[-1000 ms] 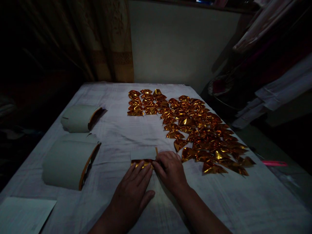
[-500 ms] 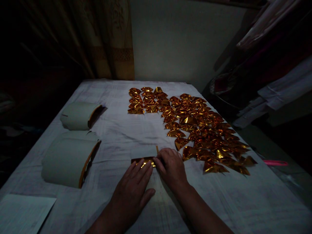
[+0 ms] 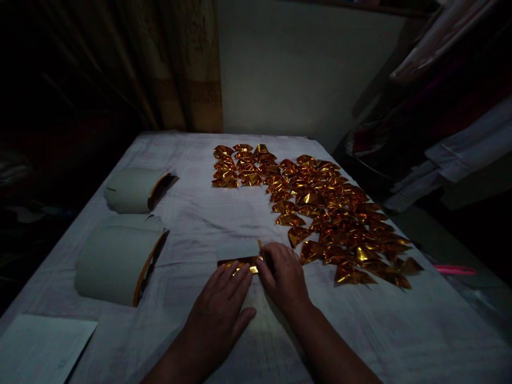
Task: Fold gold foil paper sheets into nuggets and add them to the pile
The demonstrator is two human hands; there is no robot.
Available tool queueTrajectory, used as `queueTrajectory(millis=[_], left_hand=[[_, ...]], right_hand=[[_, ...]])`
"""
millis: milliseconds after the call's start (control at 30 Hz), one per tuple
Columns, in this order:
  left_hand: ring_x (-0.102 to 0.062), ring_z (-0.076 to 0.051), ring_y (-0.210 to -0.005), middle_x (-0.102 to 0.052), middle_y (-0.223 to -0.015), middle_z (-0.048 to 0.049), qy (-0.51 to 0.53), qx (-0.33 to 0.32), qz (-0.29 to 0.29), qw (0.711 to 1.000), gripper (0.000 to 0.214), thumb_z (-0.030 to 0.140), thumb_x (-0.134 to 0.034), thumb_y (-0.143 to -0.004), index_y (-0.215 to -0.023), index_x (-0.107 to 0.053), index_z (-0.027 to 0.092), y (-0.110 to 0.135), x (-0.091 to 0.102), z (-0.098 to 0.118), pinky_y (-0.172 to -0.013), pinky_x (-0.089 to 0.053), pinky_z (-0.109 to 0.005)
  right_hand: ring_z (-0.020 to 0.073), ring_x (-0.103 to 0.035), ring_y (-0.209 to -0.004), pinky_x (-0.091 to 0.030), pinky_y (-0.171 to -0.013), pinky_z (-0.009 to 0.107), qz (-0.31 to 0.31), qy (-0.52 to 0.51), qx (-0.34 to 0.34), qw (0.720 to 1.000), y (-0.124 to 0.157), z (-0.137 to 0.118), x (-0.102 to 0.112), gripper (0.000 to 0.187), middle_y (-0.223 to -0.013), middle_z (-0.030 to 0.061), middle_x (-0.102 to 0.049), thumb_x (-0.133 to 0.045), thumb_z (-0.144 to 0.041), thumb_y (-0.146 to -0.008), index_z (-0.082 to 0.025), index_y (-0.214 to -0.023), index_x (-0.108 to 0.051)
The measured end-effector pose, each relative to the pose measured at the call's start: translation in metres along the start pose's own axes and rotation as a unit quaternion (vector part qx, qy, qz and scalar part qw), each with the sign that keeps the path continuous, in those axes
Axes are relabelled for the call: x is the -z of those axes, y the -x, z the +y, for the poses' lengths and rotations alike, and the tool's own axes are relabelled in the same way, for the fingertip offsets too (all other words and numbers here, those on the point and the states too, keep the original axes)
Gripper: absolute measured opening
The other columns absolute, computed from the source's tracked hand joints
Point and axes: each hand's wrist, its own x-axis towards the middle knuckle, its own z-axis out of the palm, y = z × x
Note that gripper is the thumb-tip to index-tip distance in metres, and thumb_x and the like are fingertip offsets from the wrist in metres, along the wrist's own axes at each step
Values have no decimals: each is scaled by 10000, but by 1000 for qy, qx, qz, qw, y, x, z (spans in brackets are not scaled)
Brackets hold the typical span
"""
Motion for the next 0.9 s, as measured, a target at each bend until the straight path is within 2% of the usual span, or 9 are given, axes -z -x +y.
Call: queueTrajectory(millis=[167, 333, 500, 633, 800, 900], left_hand=[[-506, -265, -1355, -567, -1455, -107, -10, -11, 3, 1000, 511, 338, -479, -1002, -1471, -453, 135, -2, 3, 0, -1123, -435, -463], [-500, -263, -1363, -562, -1460, -107, -11, -12, 2, 1000, 511, 344, -482, -1000, -1464, -457, 133, -3, 4, 0, -1118, -445, -460], [-499, -265, -1365, -552, -1468, -115, 1, -7, 5, 1000, 498, 319, -484, -994, -1460, -463, 145, 1, 0, -1, -1101, -470, -472], [-505, -288, -1358, -571, -1442, -130, 8, 14, 13, 1000, 464, 318, -503, -984, -1416, -520, 149, 6, -2, -3, -1088, -488, -479], [-529, -272, -1336, -594, -1418, -112, -1, 13, 20, 1000, 452, 333, -494, -998, -1415, -520, 160, 10, 0, -7, -1087, -497, -467], [-535, -261, -1330, -592, -1421, -112, -3, 10, 22, 1000, 450, 319, -472, -1007, -1426, -505, 158, 10, -1, -7, -1092, -490, -463]], right_hand=[[222, -606, -1013, -437, -884, 365, 21, -2, 77, 997, 8, -5, 10, 147, -1079, 75, -685, -515, -181, -962, -212, -1027, -644], [241, -579, -1173, -419, -980, 407, -26, 32, 120, 992, 24, -12, 20, 283, -1236, 70, -698, -496, -184, -982, -221, -1212, -656], [268, -526, -1282, -388, -1040, 456, -72, 78, 108, 988, 36, -13, 21, 338, -1326, 57, -668, -505, -207, -980, -222, -1287, -648], [280, -522, -1293, -374, -1046, 458, -81, 91, 98, 988, 37, -13, 22, 333, -1349, 42, -655, -504, -244, -993, -222, -1292, -649], [287, -518, -1298, -363, -1053, 463, -84, 107, 102, 985, 38, -13, 23, 335, -1358, 57, -648, -531, -283, -990, -209, -1297, -645], [293, -493, -1330, -341, -1073, 481, -97, 113, 115, 982, 37, -16, 25, 341, -1400, 48, -615, -555, -316, -984, -248, -1309, -634]])
